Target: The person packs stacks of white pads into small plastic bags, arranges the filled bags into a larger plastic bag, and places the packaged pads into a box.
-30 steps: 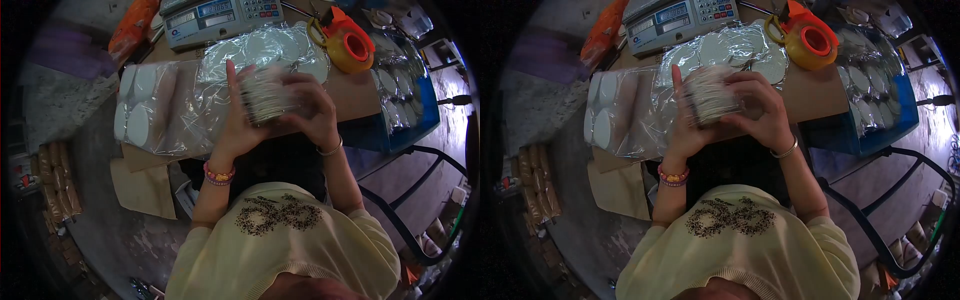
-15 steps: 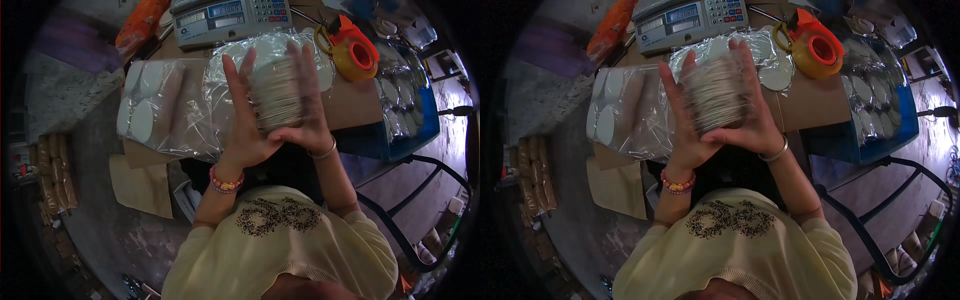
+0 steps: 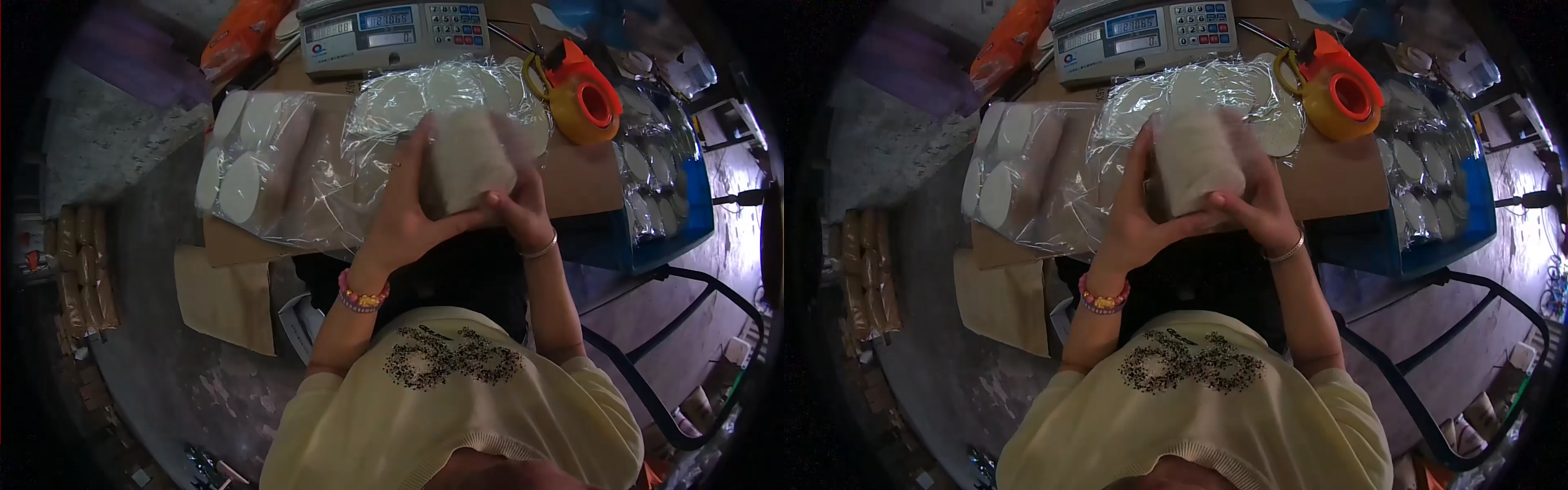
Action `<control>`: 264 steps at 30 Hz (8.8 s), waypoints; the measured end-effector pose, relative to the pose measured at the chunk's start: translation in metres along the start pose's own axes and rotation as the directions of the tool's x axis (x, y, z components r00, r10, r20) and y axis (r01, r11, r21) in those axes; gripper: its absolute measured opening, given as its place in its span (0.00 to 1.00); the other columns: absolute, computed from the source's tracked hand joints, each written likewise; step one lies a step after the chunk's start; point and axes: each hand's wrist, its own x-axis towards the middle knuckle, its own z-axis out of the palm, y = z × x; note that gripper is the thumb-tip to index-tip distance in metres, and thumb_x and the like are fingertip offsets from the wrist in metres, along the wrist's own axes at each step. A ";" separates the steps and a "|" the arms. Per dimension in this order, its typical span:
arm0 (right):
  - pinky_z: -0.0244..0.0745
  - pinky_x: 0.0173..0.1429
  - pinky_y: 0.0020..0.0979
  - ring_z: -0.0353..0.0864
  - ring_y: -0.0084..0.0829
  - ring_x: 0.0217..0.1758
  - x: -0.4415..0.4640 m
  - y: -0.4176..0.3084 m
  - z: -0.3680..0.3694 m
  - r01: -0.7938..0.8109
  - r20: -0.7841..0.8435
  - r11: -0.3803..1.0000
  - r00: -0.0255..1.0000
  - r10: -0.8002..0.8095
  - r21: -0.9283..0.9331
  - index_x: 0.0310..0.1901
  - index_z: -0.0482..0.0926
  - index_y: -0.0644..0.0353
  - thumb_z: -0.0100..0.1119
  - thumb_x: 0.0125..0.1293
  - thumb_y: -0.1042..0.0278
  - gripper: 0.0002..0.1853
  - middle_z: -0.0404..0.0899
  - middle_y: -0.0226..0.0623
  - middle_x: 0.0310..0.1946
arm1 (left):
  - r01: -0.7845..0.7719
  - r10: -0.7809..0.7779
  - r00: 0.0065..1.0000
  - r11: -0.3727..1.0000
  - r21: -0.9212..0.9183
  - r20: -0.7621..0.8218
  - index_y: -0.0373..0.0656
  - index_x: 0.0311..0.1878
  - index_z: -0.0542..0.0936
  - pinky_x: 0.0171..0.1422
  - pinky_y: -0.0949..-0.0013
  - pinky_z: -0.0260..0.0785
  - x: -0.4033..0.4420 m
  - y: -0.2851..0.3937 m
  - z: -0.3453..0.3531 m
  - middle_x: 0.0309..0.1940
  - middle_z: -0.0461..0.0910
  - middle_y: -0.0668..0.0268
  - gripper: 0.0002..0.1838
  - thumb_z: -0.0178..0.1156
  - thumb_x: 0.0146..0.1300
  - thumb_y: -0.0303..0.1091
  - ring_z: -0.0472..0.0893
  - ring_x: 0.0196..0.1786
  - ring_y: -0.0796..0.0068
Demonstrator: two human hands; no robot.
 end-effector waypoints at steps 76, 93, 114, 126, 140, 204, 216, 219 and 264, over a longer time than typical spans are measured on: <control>0.64 0.76 0.40 0.66 0.38 0.75 0.001 0.004 0.017 0.098 -0.203 0.962 0.978 -0.046 0.253 0.77 0.54 0.60 0.78 0.57 0.55 0.53 0.63 0.42 0.74 | -0.097 0.043 0.987 0.928 0.360 0.154 0.41 0.82 0.41 0.77 0.59 0.62 0.000 0.031 -0.008 0.80 0.52 0.53 0.63 0.79 0.54 0.33 0.64 0.77 0.58; 0.47 0.83 0.41 0.42 0.43 0.85 0.008 -0.003 0.017 0.145 0.118 0.968 0.985 -0.122 -0.204 0.81 0.33 0.61 0.83 0.48 0.61 0.71 0.38 0.50 0.83 | 0.030 -0.020 0.999 0.954 -0.298 0.036 0.48 0.83 0.33 0.78 0.58 0.60 -0.006 -0.022 0.006 0.80 0.48 0.54 0.70 0.81 0.50 0.38 0.59 0.79 0.57; 0.79 0.47 0.31 0.84 0.28 0.43 0.265 -0.037 -0.031 -0.349 0.022 0.937 0.937 0.349 -0.010 0.57 0.79 0.68 0.67 0.66 0.44 0.32 0.84 0.36 0.46 | -0.084 0.084 0.996 0.996 -0.043 0.008 0.40 0.63 0.76 0.54 0.66 0.76 -0.012 -0.020 -0.006 0.56 0.80 0.59 0.20 0.62 0.67 0.25 0.84 0.50 0.65; 0.78 0.52 0.30 0.82 0.27 0.44 0.387 -0.030 -0.092 -0.367 -0.152 0.741 0.927 0.343 -0.563 0.59 0.80 0.58 0.63 0.65 0.33 0.36 0.81 0.35 0.44 | -0.116 0.116 0.993 0.993 0.024 0.029 0.38 0.57 0.79 0.57 0.62 0.76 -0.010 -0.027 -0.004 0.57 0.78 0.58 0.17 0.64 0.65 0.26 0.81 0.56 0.58; 0.77 0.60 0.31 0.81 0.29 0.55 0.384 0.020 -0.152 -0.259 -0.139 0.909 0.965 0.224 -0.328 0.61 0.77 0.61 0.67 0.68 0.56 0.25 0.80 0.39 0.57 | -0.099 0.096 0.995 0.992 0.081 0.037 0.40 0.57 0.80 0.55 0.63 0.77 -0.009 -0.027 0.001 0.57 0.80 0.60 0.16 0.63 0.67 0.27 0.83 0.53 0.59; 0.60 0.76 0.50 0.63 0.55 0.74 0.036 0.009 -0.012 0.149 0.029 0.537 0.974 -0.224 -0.830 0.62 0.77 0.64 0.67 0.62 0.66 0.27 0.68 0.50 0.67 | 0.319 -0.393 0.834 0.916 -0.243 -0.387 0.33 0.65 0.70 0.57 0.67 0.75 0.081 -0.059 -0.074 0.54 0.80 0.56 0.32 0.73 0.62 0.35 0.80 0.55 0.68; 0.73 0.64 0.44 0.75 0.52 0.62 0.038 0.008 -0.018 0.163 -0.066 0.650 0.948 -0.313 -0.742 0.59 0.77 0.66 0.67 0.61 0.74 0.23 0.73 0.50 0.61 | 0.320 -0.246 0.936 0.892 0.318 -0.252 0.33 0.64 0.73 0.58 0.64 0.74 0.087 -0.043 -0.002 0.50 0.82 0.57 0.30 0.70 0.63 0.37 0.81 0.52 0.66; 0.75 0.62 0.41 0.77 0.53 0.59 0.039 0.006 -0.019 0.181 -0.077 0.688 0.942 -0.327 -0.703 0.59 0.75 0.65 0.66 0.62 0.77 0.23 0.74 0.50 0.60 | 0.352 -0.320 0.926 0.924 0.151 -0.200 0.32 0.64 0.73 0.59 0.64 0.73 0.097 -0.060 -0.007 0.51 0.82 0.55 0.30 0.71 0.62 0.35 0.81 0.54 0.66; 0.73 0.67 0.37 0.73 0.39 0.69 0.011 -0.006 -0.008 0.071 -0.040 0.930 0.995 -0.092 -0.360 0.49 0.85 0.55 0.76 0.48 0.77 0.22 0.72 0.41 0.65 | -0.086 0.105 0.979 0.990 0.114 -0.173 0.40 0.59 0.79 0.64 0.67 0.72 0.011 -0.008 -0.031 0.62 0.76 0.59 0.22 0.55 0.63 0.12 0.80 0.57 0.68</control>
